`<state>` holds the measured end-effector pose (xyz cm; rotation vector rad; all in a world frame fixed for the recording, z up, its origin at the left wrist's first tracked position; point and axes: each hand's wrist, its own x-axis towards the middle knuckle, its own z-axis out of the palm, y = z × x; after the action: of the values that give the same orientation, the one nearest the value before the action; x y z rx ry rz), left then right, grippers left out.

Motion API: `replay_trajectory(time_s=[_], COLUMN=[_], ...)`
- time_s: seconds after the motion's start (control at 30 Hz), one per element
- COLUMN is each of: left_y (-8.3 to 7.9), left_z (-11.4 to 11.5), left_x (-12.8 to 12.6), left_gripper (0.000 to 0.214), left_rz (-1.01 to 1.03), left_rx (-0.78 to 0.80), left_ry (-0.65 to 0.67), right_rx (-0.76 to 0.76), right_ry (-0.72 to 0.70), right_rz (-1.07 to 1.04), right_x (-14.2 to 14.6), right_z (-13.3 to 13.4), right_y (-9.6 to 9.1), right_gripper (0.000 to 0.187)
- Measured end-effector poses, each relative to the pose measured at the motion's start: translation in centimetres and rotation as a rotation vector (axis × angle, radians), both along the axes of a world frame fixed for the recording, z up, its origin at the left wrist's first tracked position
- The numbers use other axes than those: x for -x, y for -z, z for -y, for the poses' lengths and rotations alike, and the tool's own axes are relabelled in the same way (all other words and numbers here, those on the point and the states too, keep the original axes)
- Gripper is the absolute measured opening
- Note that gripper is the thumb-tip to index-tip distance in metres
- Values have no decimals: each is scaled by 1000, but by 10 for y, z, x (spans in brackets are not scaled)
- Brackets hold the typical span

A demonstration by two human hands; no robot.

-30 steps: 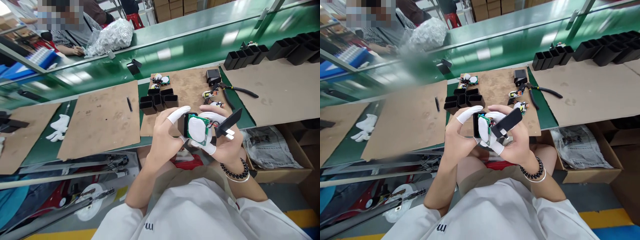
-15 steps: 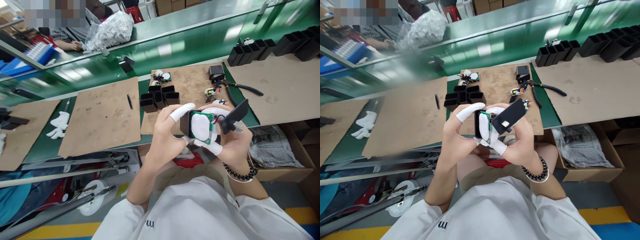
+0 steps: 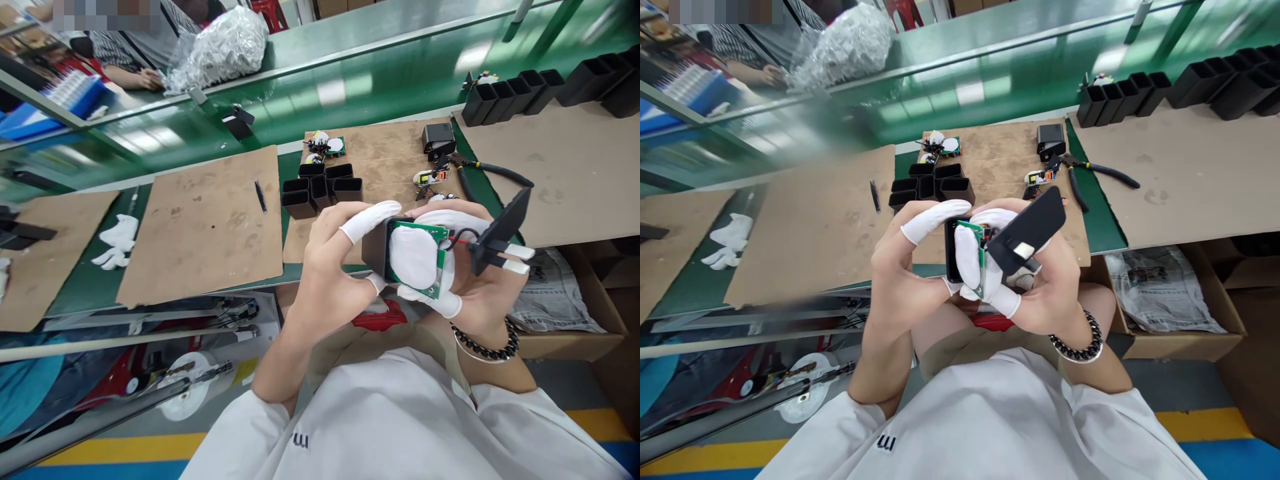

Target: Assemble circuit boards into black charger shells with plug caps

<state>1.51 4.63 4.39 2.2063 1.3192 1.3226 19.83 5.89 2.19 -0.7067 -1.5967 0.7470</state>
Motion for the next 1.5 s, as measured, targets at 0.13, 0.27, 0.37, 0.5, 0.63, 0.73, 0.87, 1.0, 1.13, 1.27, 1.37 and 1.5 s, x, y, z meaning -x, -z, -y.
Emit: replay_trajectory(time_s=[0.13,0.27,0.37,0.5,0.63,0.73,0.87,1.0,1.13,1.27,1.37,1.5], left_y=[1,2,3,4,4,4,5,9,14,15,13,18], left_z=[0,0,-1,-1,-1,-1,-1,-2,-2,-2,-2,-4], left_x=[0,0,0,0,-1,-1,-1,0,1,1,0,0], left_gripper=[52,51,50,49,50,51,50,49,48,46,47,48], left_rz=[-13,0,17,31,22,16,7,18,42,55,66,96], left_rx=[-12,-35,-53,-56,-52,-63,-61,-53,-57,-68,-62,27], left_ry=[-8,14,31,34,24,19,6,0,13,21,19,2], right_rx=[-42,-71,-142,-212,-219,-236,-255,-280,-324,-336,-329,-117], right_ry=[8,-1,7,2,13,19,26,53,105,143,147,113], right_rz=[12,20,13,33,48,44,31,77,122,176,195,242], right_x=[0,1,1,0,-1,0,2,4,4,3,5,7], right_z=[0,-2,-2,-2,-1,-2,-3,-2,1,5,7,7], right_y=[0,1,3,5,3,4,6,3,-1,-4,-7,-5], right_gripper=[55,57,57,55,55,54,54,50,43,38,35,51])
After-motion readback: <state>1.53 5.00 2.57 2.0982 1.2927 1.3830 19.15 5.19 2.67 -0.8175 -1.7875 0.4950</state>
